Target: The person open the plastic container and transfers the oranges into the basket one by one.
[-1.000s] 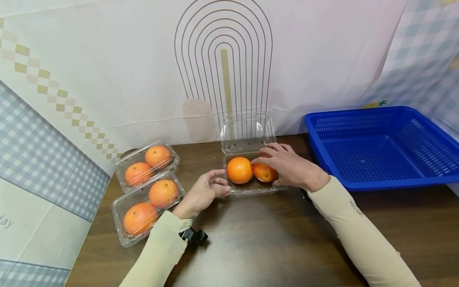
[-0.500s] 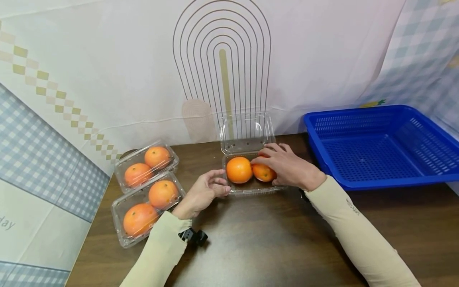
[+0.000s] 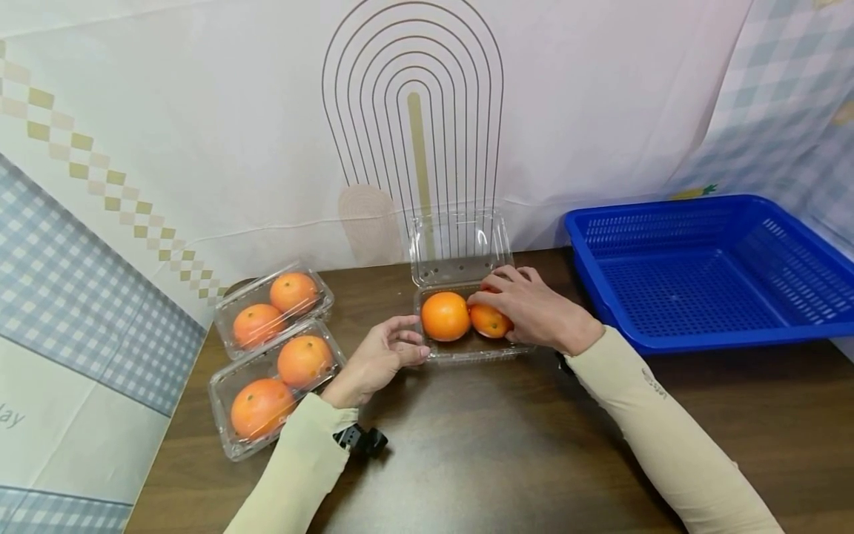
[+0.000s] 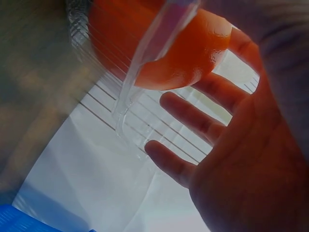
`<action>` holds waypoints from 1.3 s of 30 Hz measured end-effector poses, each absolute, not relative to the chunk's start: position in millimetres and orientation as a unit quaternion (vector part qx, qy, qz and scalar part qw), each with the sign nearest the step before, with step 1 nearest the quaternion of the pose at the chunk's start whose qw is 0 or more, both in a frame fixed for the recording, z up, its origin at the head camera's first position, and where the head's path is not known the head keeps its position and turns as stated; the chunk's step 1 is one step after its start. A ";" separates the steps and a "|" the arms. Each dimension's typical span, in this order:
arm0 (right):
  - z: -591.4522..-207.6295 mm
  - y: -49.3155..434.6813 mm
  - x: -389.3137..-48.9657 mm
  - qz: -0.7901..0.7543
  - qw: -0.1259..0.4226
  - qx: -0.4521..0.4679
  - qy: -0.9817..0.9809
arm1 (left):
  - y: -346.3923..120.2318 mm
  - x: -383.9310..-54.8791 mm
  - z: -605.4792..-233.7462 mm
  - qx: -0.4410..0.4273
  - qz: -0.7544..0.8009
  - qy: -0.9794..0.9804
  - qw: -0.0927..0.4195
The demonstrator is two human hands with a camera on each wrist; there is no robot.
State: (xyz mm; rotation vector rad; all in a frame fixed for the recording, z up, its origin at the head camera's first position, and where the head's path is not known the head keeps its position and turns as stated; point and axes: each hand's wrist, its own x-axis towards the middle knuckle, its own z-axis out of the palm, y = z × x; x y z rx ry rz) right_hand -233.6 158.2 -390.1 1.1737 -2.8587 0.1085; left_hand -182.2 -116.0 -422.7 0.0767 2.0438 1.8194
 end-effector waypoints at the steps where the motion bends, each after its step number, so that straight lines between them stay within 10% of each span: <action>1: -390.0 158.0 -233.7 0.034 0.024 0.379 -0.924 | -115.9 -182.2 -422.6 0.028 0.651 0.731 0.201; 39: -376.5 162.4 -226.2 0.051 0.040 0.370 -0.927 | -115.9 -181.4 -421.6 0.021 0.641 0.741 0.200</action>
